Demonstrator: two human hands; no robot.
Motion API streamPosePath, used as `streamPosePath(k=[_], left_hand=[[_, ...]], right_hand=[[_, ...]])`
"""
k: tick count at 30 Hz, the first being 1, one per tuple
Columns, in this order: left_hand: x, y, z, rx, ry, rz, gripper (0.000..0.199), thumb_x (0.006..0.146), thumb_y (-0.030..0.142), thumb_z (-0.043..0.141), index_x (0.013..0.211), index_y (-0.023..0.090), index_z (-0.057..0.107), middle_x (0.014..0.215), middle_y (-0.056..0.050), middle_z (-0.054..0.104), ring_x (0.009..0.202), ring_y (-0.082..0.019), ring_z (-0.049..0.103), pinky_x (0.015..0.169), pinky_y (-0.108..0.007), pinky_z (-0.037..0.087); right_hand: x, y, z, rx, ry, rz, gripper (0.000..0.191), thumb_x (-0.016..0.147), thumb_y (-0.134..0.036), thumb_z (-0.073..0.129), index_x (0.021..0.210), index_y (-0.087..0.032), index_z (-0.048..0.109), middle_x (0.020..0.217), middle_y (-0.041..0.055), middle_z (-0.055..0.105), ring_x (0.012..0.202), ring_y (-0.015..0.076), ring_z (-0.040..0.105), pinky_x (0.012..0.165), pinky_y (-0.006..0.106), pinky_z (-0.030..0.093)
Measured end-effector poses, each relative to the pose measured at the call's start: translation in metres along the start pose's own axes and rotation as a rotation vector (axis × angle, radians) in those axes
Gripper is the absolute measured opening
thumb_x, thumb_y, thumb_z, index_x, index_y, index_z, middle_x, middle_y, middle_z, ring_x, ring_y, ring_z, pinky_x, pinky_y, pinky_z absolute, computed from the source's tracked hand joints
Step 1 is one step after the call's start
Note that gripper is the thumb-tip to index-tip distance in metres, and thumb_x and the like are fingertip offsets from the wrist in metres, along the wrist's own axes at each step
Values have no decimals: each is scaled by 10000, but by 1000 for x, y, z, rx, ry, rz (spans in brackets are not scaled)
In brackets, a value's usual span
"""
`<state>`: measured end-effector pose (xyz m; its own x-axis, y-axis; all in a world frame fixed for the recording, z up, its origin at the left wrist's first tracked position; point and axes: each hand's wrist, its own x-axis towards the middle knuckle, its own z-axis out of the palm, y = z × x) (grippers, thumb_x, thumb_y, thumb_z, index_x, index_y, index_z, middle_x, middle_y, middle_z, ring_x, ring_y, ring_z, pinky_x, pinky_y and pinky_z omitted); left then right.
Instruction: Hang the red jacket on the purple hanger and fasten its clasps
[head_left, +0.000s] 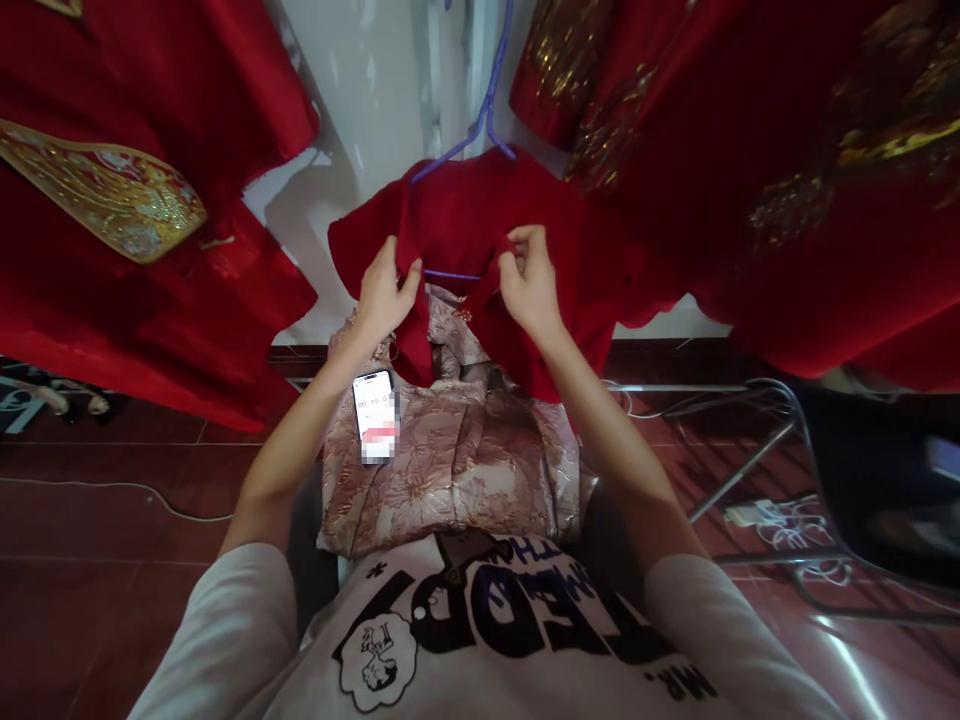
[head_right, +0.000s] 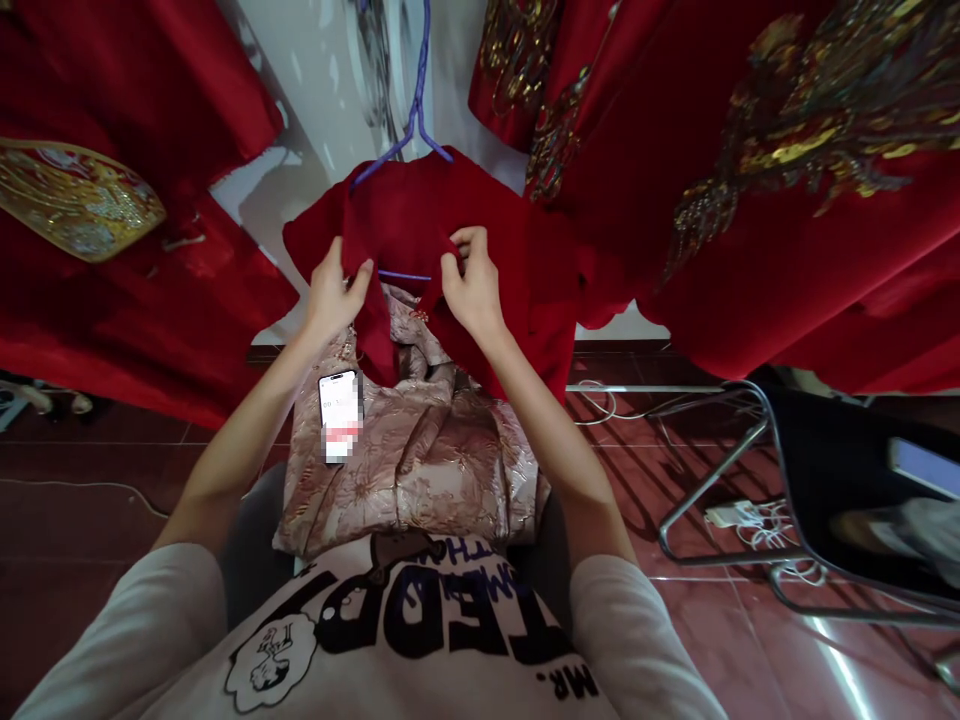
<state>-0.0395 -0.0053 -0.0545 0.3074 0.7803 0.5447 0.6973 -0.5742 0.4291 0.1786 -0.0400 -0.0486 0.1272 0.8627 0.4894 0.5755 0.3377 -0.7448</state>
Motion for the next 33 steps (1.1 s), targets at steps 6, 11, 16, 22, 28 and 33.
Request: streamPosePath(k=[6, 11, 16, 22, 28, 33], left_hand=[[12, 38, 24, -208, -128, 184, 200, 1037, 278, 574, 1221, 228, 511, 1130, -111, 623, 1141, -306, 656, 1053, -486, 488], [10, 18, 47, -593, 13, 155, 291, 942, 208, 742, 1140, 228, 529, 973, -39, 594, 1013, -241, 676, 974, -429, 547], [-2, 9, 63, -807, 196, 15, 331, 895, 182, 796, 1097, 244, 540, 962, -8, 646, 886, -138, 694, 842, -264, 573], [-10, 25, 46, -744, 204, 49, 152, 875, 130, 733, 938, 206, 617, 952, -9, 722, 819, -109, 702, 758, -210, 572], [-15, 40, 25, -653, 217, 113, 91, 904, 138, 700, 969, 188, 657, 933, -7, 746, 831, -102, 721, 776, -196, 590], [-18, 53, 14, -553, 197, 122, 173, 891, 82, 686, 1034, 175, 655, 1023, -22, 760, 926, -116, 744, 865, -222, 617]], right_hand=[[5, -3, 2, 97, -169, -106, 281, 1036, -465, 489, 1251, -292, 538, 1082, 44, 630, 945, 200, 664, 940, 402, 585], [3, 9, -2, 383, -284, -189, 414, 954, -529, 631, 1260, -272, 523, 1073, 29, 607, 864, 151, 652, 793, 325, 617], [-9, 4, -7, 434, -292, -193, 422, 904, -516, 693, 1205, -245, 574, 1075, 37, 633, 953, 156, 659, 803, 295, 617], [-17, -11, -20, 334, -198, -205, 330, 922, -456, 679, 1132, -204, 645, 1035, 45, 684, 960, 160, 687, 815, 292, 608], [-22, -18, -26, 225, -148, -271, 255, 945, -395, 652, 1100, -197, 690, 1032, 46, 706, 934, 157, 698, 830, 308, 624], [-26, -18, -18, 199, -64, -240, 213, 945, -298, 636, 1116, -197, 710, 1050, 50, 722, 944, 163, 716, 837, 315, 645]])
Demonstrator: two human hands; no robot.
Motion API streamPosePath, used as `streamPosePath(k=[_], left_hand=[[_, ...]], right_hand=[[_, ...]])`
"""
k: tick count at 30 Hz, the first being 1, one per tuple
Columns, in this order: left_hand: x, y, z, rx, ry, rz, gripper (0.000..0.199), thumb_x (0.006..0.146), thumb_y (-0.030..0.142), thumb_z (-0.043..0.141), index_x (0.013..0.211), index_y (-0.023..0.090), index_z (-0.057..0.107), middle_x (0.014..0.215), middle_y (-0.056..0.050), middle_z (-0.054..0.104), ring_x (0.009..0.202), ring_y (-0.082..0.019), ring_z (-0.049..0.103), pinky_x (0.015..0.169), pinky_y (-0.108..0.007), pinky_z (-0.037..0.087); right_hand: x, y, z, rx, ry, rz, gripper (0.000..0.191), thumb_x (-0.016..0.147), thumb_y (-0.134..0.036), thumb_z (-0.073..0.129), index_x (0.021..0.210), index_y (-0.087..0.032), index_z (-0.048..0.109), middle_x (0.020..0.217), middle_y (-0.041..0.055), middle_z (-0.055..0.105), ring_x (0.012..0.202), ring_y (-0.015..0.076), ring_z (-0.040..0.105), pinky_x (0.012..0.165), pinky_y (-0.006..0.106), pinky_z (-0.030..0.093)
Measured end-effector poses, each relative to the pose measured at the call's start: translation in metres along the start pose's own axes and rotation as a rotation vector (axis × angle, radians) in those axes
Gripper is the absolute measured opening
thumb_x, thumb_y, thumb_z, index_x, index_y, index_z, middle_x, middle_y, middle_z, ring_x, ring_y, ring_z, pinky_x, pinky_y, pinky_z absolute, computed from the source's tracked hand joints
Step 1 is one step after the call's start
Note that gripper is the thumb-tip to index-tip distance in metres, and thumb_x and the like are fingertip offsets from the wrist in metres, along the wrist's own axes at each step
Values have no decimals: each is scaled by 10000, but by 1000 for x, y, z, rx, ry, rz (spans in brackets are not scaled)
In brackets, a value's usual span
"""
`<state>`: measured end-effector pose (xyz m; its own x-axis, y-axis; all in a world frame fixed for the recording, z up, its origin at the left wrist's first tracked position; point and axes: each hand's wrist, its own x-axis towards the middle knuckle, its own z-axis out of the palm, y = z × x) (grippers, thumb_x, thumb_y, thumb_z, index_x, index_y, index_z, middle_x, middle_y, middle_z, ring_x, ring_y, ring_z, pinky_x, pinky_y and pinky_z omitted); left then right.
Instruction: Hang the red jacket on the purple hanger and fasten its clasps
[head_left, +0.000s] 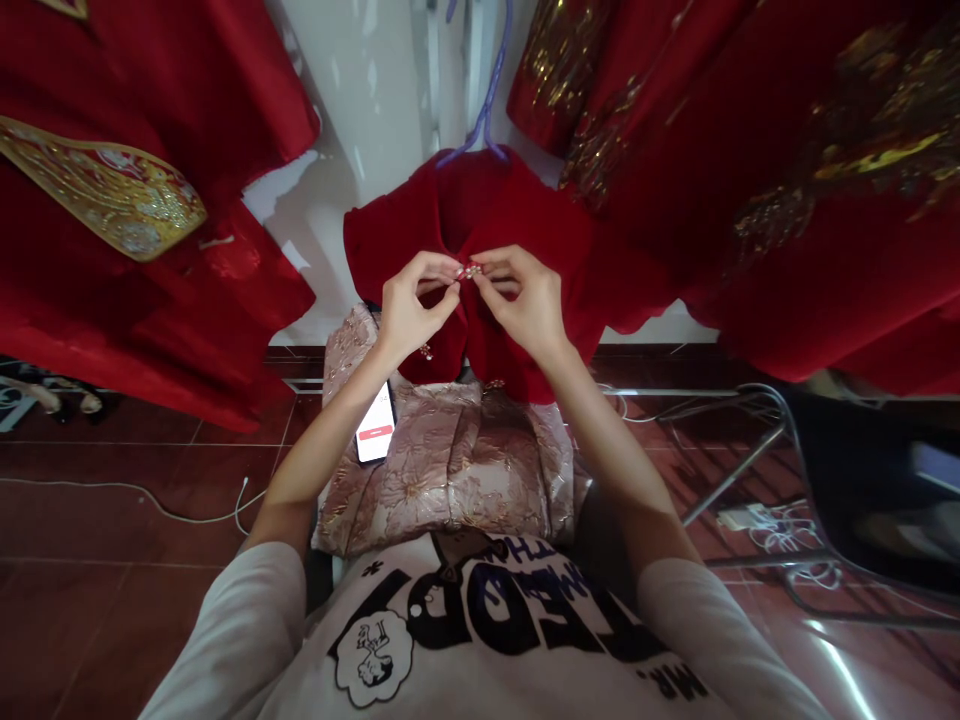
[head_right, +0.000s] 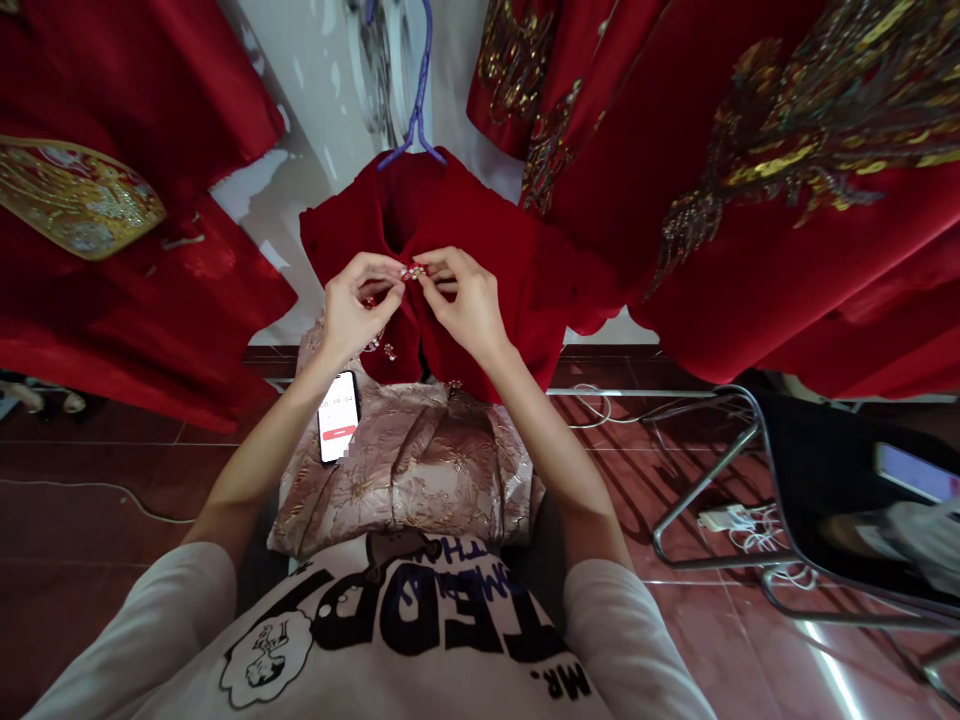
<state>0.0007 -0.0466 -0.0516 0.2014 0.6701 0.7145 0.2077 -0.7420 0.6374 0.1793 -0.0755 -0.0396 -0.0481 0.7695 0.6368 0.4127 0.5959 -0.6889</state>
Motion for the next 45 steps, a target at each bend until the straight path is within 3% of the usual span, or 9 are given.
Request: streamPosePath(k=[9, 21, 30, 34, 39, 42, 45], left_hand=[[4, -3, 5, 65, 0, 26, 133, 903, 88, 730, 973, 166, 649, 949, -16, 759, 887, -126, 756, 852, -238, 637], [13, -15, -2, 18, -92, 72, 109, 880, 185, 782, 879, 167, 674, 922, -19, 756, 891, -141, 749, 876, -291, 652], [24, -16, -9, 50, -187, 89, 92, 866, 191, 769, 818, 182, 691, 908, -23, 751, 876, -155, 735, 846, -315, 640], [18, -12, 1, 61, -148, 64, 85, 900, 202, 757, 916, 176, 677, 932, -31, 746, 908, -157, 736, 881, -306, 637], [1, -17, 18, -31, -101, -11, 311, 956, 224, 733, 1231, 236, 588, 1092, -51, 734, 1051, -161, 731, 958, -300, 611], [-8, -25, 18, -115, -73, -45, 261, 998, 217, 670, 1226, 258, 550, 1125, -53, 725, 1111, -158, 720, 1004, -308, 591], [-16, -33, 14, -204, -70, -122, 174, 1019, 231, 620, 1171, 252, 538, 1138, -58, 723, 1082, -149, 724, 981, -309, 609]], right_hand=[[-4, 9, 9, 132, 63, 52, 316, 919, -417, 715, 1161, -215, 734, 1118, 63, 723, 1026, 199, 739, 946, 385, 654], [3, 21, 7, 238, 16, 123, 477, 797, -577, 818, 1082, -201, 750, 1073, 57, 755, 1015, 204, 737, 997, 423, 628], [7, 21, 1, 185, -60, 141, 405, 837, -489, 779, 1100, -190, 707, 1136, 69, 718, 1040, 191, 708, 996, 409, 616], [16, 28, 5, 137, -95, 128, 355, 840, -402, 748, 1118, -203, 652, 1127, 57, 683, 1010, 167, 686, 941, 343, 604], [22, 40, 20, 52, 20, 130, 335, 894, -347, 640, 1199, -240, 551, 1117, 52, 613, 997, 166, 655, 854, 306, 594], [9, 41, 17, 41, -14, 148, 471, 876, -360, 652, 1301, -262, 474, 1162, 57, 591, 940, 156, 654, 801, 295, 593], [-12, 37, -1, -36, -129, 235, 571, 769, -309, 731, 1275, -232, 476, 1104, 55, 619, 750, 138, 627, 688, 299, 571]])
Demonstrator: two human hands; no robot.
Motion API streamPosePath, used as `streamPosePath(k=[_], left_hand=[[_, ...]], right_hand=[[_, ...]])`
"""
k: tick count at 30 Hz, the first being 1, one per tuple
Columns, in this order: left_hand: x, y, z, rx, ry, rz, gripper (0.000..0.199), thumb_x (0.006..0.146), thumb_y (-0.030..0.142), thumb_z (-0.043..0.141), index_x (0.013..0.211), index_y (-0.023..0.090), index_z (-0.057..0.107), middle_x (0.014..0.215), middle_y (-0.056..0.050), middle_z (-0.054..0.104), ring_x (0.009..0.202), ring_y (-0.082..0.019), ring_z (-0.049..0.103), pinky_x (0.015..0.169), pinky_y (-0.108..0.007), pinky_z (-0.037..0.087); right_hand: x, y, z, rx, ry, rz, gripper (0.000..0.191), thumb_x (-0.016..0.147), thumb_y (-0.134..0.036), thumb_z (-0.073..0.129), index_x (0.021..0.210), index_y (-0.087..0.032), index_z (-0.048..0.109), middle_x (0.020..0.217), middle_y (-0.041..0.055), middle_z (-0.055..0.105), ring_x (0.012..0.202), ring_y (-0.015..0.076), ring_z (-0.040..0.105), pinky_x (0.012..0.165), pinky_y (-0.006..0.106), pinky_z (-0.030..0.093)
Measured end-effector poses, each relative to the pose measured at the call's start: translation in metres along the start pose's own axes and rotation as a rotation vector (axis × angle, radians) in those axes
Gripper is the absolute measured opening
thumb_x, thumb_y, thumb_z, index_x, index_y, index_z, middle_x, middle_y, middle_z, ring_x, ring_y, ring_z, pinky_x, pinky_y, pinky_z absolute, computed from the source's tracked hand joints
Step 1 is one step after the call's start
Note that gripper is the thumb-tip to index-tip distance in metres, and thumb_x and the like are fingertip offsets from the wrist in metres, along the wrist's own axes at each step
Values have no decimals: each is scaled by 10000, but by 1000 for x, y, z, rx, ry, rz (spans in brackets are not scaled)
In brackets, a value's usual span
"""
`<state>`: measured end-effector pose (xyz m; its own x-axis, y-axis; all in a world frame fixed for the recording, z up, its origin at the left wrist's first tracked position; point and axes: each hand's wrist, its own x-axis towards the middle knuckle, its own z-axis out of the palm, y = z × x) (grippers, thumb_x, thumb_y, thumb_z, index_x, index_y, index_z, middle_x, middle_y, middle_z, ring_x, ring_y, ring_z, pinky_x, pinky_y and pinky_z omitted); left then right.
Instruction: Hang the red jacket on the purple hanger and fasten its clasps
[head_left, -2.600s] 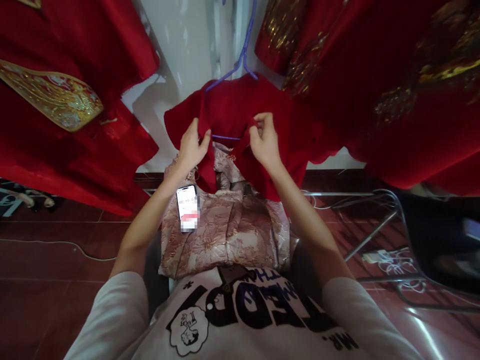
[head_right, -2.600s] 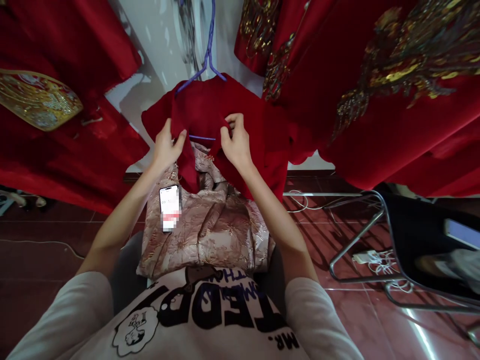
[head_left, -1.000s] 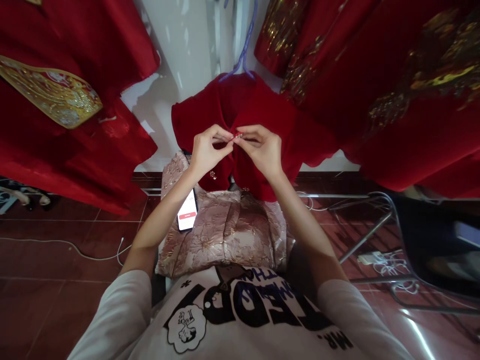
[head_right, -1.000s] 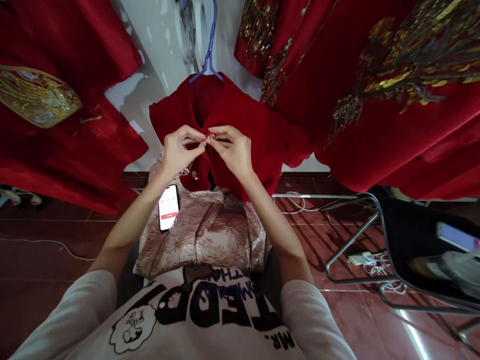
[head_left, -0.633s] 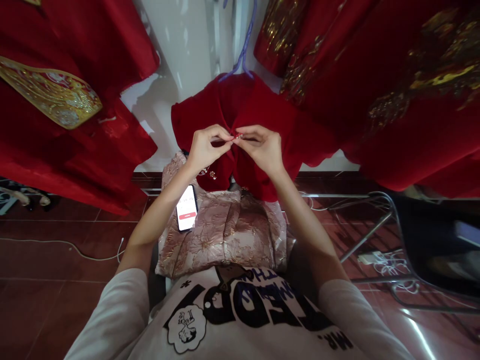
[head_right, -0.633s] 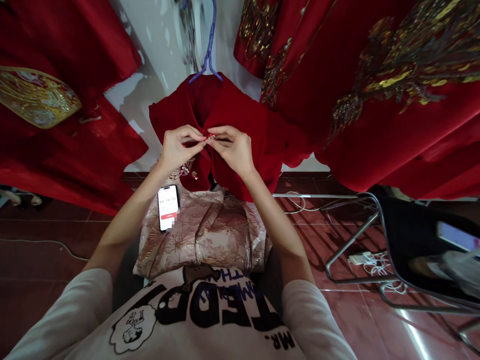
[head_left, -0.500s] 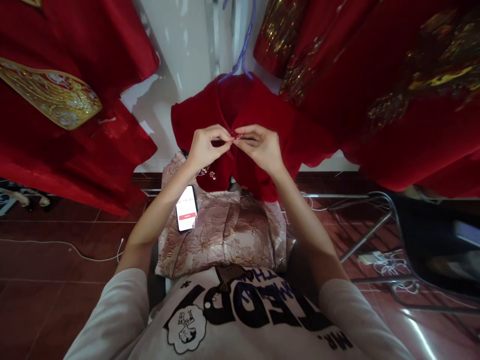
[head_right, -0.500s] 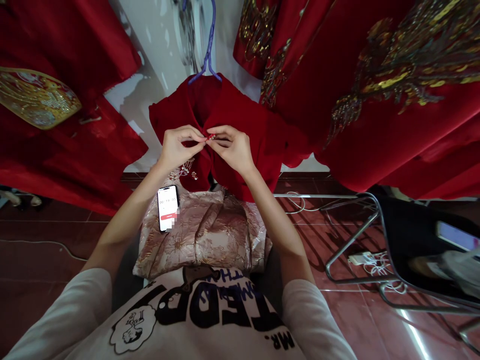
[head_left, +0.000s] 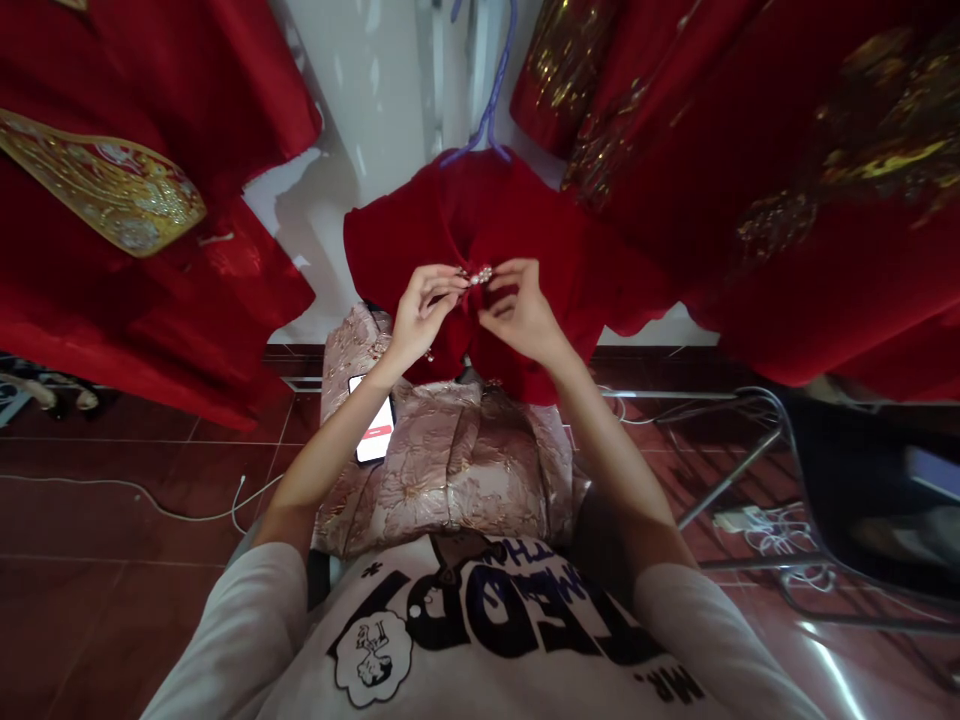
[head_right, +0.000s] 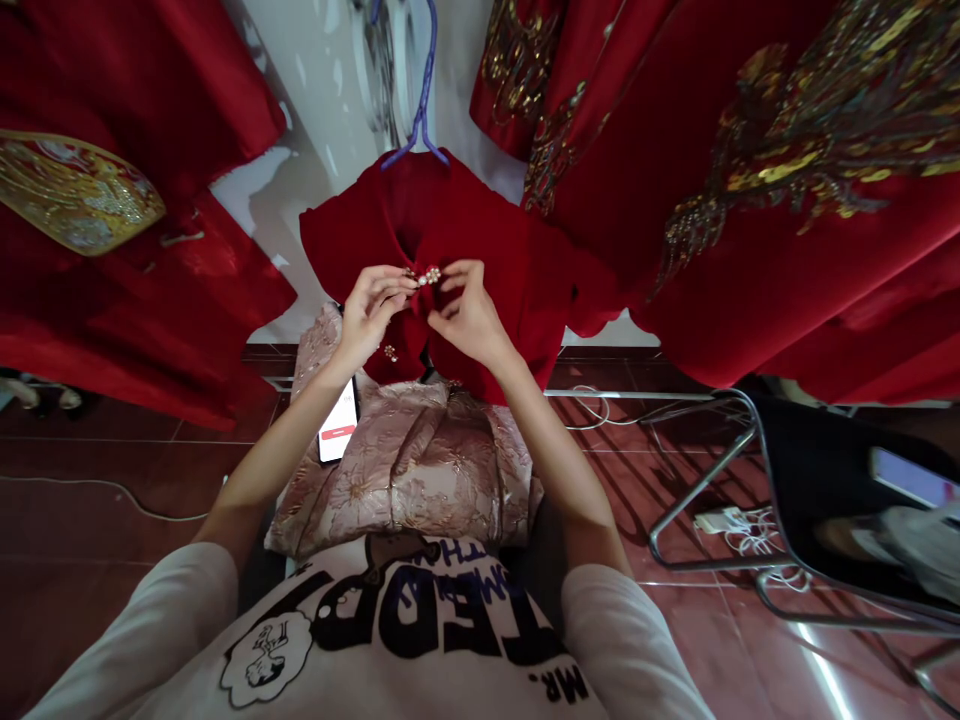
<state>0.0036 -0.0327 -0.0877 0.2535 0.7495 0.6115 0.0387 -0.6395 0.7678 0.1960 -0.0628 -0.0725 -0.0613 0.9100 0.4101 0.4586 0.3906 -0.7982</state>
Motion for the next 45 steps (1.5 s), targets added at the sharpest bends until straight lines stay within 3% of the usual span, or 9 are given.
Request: streamPosePath(k=[5, 12, 17, 22, 25, 28, 30, 35, 45], left_hand=[[-12, -10, -1, -169, -36, -121, 106, 1012, 297, 627, 1082, 243, 568, 1146, -61, 701, 1021, -135, 724, 925, -294, 639], [-26, -18, 9, -208, -79, -185, 147, 1001, 359, 647, 1026, 215, 629, 1117, -66, 702, 1030, -146, 713, 934, -304, 627], [-29, -23, 11, -173, -102, -194, 350, 980, 517, 662, 1147, 209, 664, 1266, -115, 705, 1196, -200, 686, 1043, -371, 576], [-31, -19, 15, -219, -129, -296, 518, 988, 662, 589, 1231, 208, 652, 1376, -145, 661, 1284, -248, 655, 1037, -400, 583], [-36, -15, 18, -277, -205, -379, 503, 958, 643, 650, 1204, 205, 644, 1174, -135, 717, 972, -208, 741, 725, -294, 644], [-40, -8, 17, -273, -217, -385, 434, 866, 508, 807, 1135, 225, 616, 1038, -84, 726, 683, -142, 682, 462, -214, 519], [-41, 0, 13, -229, -177, -316, 383, 849, 467, 825, 1047, 226, 601, 988, -51, 723, 704, -140, 687, 503, -215, 541], [-46, 31, 0, -145, -160, -59, 366, 869, 527, 809, 984, 217, 652, 947, -31, 718, 910, -165, 724, 826, -289, 638], [-51, 37, -14, -86, -49, -164, 414, 890, 599, 754, 1019, 206, 776, 972, -64, 775, 870, -204, 768, 769, -341, 690]], right_hand=[[-21, -8, -17, -252, -138, 144, 433, 725, -276, 799, 1091, -179, 591, 915, 43, 676, 695, 167, 612, 762, 372, 551], [-27, -19, 15, -621, -31, 174, 236, 794, -117, 612, 1021, -173, 582, 1039, 154, 695, 902, 278, 646, 723, 375, 492], [-16, -12, -7, -184, -50, 177, 168, 743, -176, 589, 767, -230, 431, 706, -3, 561, 664, 157, 520, 667, 303, 426], [-9, -4, -36, 240, -119, 235, 228, 698, -224, 593, 873, -234, 447, 705, -38, 545, 581, 110, 484, 543, 253, 403], [-12, -3, -42, 265, -160, 248, 326, 685, -238, 662, 931, -228, 448, 817, -1, 602, 614, 122, 572, 498, 256, 461], [-19, -11, -44, 226, -101, 204, 409, 698, -289, 748, 978, -228, 455, 990, 46, 620, 718, 155, 666, 499, 272, 533], [-26, -24, -44, 183, -92, 201, 436, 723, -365, 790, 983, -228, 468, 970, 47, 627, 696, 156, 663, 456, 261, 511], [-46, -63, -34, 172, -413, 282, 575, 664, -506, 894, 973, -215, 507, 883, 52, 668, 705, 186, 669, 467, 296, 536], [-50, -77, -8, 130, -185, 124, 745, 608, -683, 884, 967, -246, 399, 824, -14, 631, 669, 137, 636, 589, 296, 524]])
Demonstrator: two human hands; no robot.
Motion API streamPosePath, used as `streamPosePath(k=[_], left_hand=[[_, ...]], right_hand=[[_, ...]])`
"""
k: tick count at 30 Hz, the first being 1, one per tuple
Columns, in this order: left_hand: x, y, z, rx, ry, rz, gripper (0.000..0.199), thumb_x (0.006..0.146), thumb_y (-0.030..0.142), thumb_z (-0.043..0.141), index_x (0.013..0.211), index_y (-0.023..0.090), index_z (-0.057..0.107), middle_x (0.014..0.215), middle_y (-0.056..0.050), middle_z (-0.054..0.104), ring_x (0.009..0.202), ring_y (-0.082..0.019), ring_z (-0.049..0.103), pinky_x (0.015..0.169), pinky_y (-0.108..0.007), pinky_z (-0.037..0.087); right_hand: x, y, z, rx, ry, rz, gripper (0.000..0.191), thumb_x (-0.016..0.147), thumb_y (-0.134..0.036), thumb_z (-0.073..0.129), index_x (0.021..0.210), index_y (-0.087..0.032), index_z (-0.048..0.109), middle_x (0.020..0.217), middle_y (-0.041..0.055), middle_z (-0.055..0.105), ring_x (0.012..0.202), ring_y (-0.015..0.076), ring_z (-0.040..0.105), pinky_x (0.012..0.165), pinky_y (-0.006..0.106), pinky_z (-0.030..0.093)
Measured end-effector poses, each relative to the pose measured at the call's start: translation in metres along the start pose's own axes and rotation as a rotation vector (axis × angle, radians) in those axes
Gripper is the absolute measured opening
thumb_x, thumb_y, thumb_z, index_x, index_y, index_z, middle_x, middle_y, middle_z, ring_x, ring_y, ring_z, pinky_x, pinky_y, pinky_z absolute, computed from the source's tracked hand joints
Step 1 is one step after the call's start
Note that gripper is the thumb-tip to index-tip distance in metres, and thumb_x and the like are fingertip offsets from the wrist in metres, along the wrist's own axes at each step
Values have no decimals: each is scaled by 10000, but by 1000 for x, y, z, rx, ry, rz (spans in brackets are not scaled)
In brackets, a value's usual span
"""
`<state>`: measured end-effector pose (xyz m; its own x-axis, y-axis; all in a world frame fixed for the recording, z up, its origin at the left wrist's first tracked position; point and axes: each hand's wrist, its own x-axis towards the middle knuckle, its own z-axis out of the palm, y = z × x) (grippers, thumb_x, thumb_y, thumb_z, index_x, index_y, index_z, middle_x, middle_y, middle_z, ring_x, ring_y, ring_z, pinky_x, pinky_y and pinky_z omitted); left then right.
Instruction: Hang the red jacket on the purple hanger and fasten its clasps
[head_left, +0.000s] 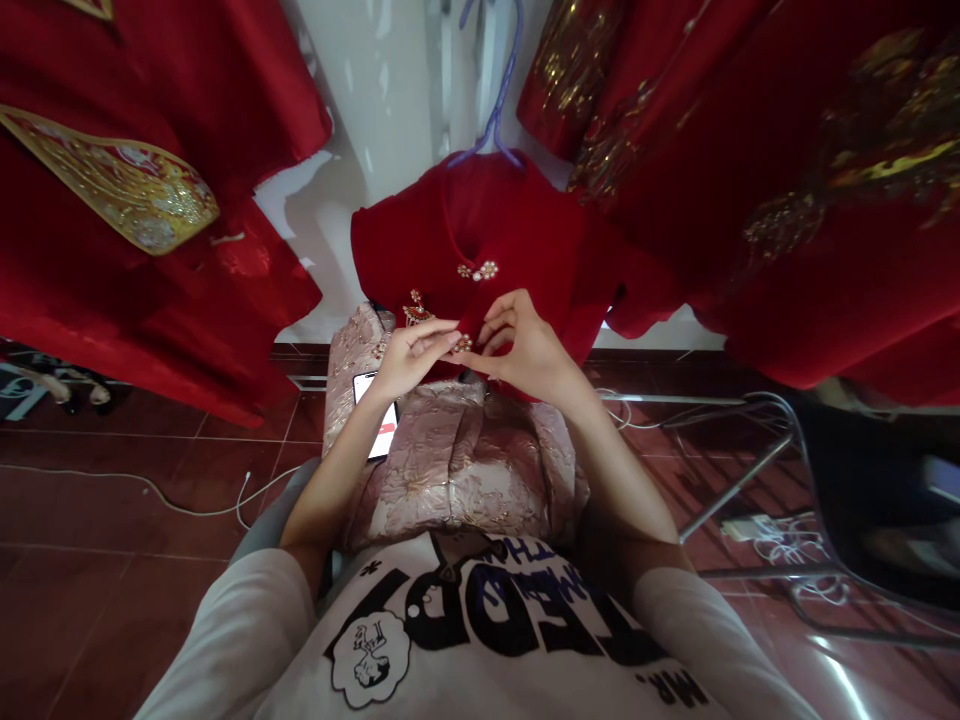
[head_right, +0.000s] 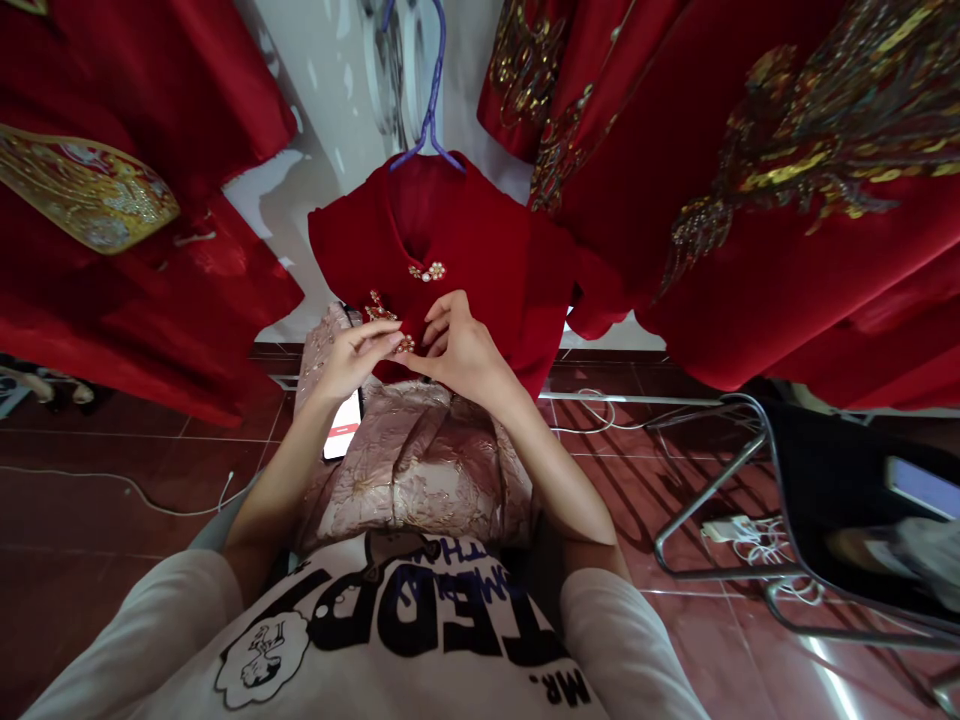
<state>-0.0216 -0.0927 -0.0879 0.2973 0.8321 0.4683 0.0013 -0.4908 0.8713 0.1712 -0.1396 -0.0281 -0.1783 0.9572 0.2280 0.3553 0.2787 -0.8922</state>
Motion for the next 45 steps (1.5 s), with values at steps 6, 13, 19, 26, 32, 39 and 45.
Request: streamPosePath(k=[6, 13, 19, 26, 32, 39, 45], left_hand=[[-1, 8, -1, -20, -20, -51, 477, 834, 636, 802, 986, 186, 768, 918, -59, 780, 837, -187, 767, 771, -302, 679], [0, -8, -9, -67, 25, -132, 346, 897, 488, 770, 1063, 185, 754, 1051, -70, 773, 930, -202, 768, 876, -363, 676], [21, -60, -26, 166, 369, -101, 294, 792, 44, 719, 1032, 190, 634, 1117, -64, 729, 1008, -168, 729, 948, -315, 614], [27, -70, -21, 125, 354, -183, 325, 748, -6, 646, 1032, 149, 674, 980, -50, 756, 906, -159, 747, 921, -305, 615], [28, -60, -20, 73, 427, -192, 233, 797, 92, 715, 1017, 126, 782, 946, -61, 810, 897, -187, 784, 925, -332, 642], [26, -57, -28, 262, 445, -109, 165, 806, 95, 744, 939, 140, 830, 930, -65, 820, 850, -212, 791, 860, -336, 664], [36, -60, -43, 302, 295, -49, 91, 820, 111, 742, 878, 157, 794, 913, -58, 808, 845, -187, 776, 847, -301, 648]], right_hand=[[-2, 0, 2, 22, -92, -7, 582, 745, -647, 824, 942, -229, 470, 845, -3, 626, 717, 134, 633, 630, 297, 550], [12, 17, 8, 67, -23, -64, 333, 799, -363, 797, 971, -211, 555, 897, 1, 670, 739, 120, 648, 693, 279, 554], [33, 43, 30, 60, 65, -143, 120, 872, -225, 672, 916, -218, 561, 909, -9, 660, 762, 121, 669, 753, 281, 578], [66, 62, 55, -90, 164, -194, 158, 880, -79, 579, 840, -218, 516, 886, -2, 682, 811, 140, 703, 826, 283, 554], [78, 63, 68, -172, 198, -199, 182, 884, -37, 534, 851, -217, 533, 946, 12, 698, 826, 151, 695, 866, 307, 559], [80, 62, 75, -314, 236, -195, 188, 901, -37, 534, 903, -213, 601, 995, 37, 704, 850, 176, 675, 865, 336, 569], [88, 64, 74, -215, 230, -189, 185, 930, -86, 563, 1030, -208, 659, 1019, 46, 738, 824, 172, 695, 857, 347, 589]])
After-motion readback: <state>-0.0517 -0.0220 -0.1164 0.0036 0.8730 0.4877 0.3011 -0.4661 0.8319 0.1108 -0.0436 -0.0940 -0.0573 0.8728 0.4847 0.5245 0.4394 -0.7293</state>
